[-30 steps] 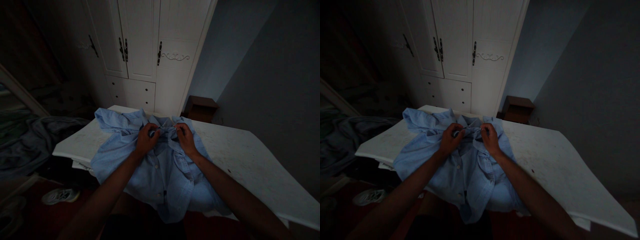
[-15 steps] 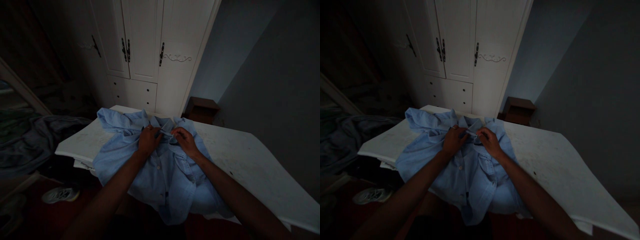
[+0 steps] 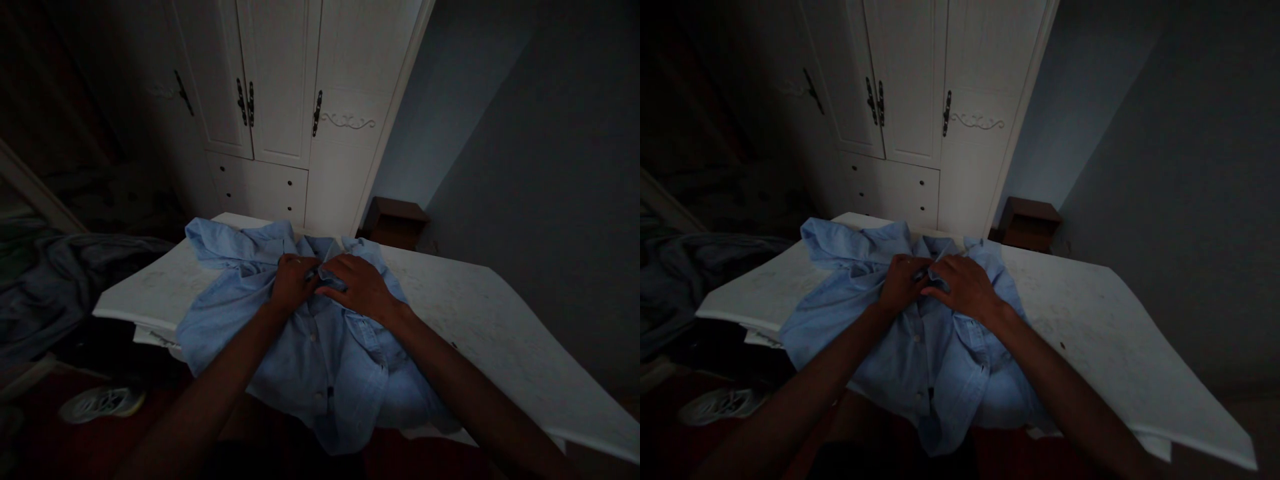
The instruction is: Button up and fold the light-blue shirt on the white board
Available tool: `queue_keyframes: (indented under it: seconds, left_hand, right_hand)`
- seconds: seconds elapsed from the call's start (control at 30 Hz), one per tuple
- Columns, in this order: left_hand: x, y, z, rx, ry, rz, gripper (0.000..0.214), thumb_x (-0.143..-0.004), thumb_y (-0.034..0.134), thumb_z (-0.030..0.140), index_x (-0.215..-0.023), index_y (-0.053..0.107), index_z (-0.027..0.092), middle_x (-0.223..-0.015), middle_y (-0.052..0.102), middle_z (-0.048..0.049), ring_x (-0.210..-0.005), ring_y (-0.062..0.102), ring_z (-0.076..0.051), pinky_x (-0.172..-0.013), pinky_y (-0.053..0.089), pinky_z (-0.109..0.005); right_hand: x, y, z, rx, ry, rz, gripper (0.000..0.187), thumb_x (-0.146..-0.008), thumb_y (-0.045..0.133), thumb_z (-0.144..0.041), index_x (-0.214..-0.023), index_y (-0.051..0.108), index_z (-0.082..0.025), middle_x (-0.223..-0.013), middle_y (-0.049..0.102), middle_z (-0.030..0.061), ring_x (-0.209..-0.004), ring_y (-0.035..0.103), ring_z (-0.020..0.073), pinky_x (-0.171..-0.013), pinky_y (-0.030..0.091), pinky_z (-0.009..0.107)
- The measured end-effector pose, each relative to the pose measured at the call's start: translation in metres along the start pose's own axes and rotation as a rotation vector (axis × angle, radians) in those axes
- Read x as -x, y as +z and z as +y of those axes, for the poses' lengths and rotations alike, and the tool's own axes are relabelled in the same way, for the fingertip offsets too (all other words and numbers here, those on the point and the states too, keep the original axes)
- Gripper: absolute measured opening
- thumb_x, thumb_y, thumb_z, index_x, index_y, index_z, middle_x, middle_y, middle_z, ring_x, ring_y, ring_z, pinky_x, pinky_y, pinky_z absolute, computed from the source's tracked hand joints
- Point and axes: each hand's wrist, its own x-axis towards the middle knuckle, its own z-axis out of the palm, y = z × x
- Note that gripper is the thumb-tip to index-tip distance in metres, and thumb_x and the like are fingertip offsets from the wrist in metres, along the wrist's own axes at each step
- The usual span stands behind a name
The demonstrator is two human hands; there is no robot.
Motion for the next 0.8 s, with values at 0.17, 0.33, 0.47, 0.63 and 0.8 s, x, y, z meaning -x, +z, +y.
queue_keyframes:
  seconds: [0.17,0.33,0.47,0.63,0.8]
  left_hand:
    - [0.000,0.001,-0.003,-0.022,-0.036,-0.013,0.025,-0.085,0.057,0.024,-0.106,0.069,0.024,-0.097,0.074,-0.0072,-0.095,0.066,-0.025,-0.088,0.040,-0.041]
    - [-0.001,0.004,-0.007,0.014,-0.034,0.049,0.021,-0.088,0.055,0.027,-0.103,0.070,0.023,-0.095,0.073,-0.0063,-0.094,0.065,-0.023,-0.087,0.041,-0.039]
    - [-0.001,0.005,-0.005,0.077,-0.032,0.097,0.020,-0.090,0.055,0.030,-0.100,0.071,0.023,-0.096,0.073,-0.0053,-0.093,0.065,-0.021,-0.088,0.042,-0.038]
    - [-0.003,0.006,-0.001,0.140,-0.047,0.086,0.018,-0.087,0.060,0.029,-0.099,0.072,0.023,-0.095,0.074,-0.0051,-0.092,0.067,-0.022,-0.088,0.044,-0.038]
    - [-0.003,0.003,0.005,0.110,-0.041,0.057,0.021,-0.090,0.057,0.027,-0.103,0.071,0.020,-0.098,0.074,-0.0066,-0.095,0.067,-0.025,-0.089,0.042,-0.042]
  right_hand:
    - [-0.019,0.006,0.002,0.103,0.003,-0.086,0.030,-0.087,0.062,-0.048,-0.093,0.071,-0.021,-0.089,0.068,0.0089,-0.083,0.062,0.0229,-0.073,0.048,0.035]
    - [-0.017,0.008,0.011,0.018,0.063,-0.039,0.019,-0.094,0.056,-0.033,-0.102,0.071,-0.024,-0.093,0.071,0.0060,-0.083,0.066,0.0191,-0.073,0.049,0.031]
    - [-0.015,0.011,0.018,-0.147,0.152,0.055,0.015,-0.090,0.058,-0.029,-0.091,0.072,-0.022,-0.089,0.073,0.0046,-0.083,0.068,0.0198,-0.076,0.050,0.032]
    - [-0.013,0.024,0.028,-0.455,0.390,0.111,0.012,-0.083,0.060,-0.029,-0.082,0.068,-0.019,-0.072,0.069,0.0006,-0.064,0.064,0.0156,-0.061,0.048,0.027]
    - [-0.011,0.030,0.033,-0.624,0.481,0.105,0.016,-0.081,0.056,-0.029,-0.080,0.064,-0.016,-0.071,0.066,0.0013,-0.065,0.063,0.0149,-0.059,0.047,0.025]
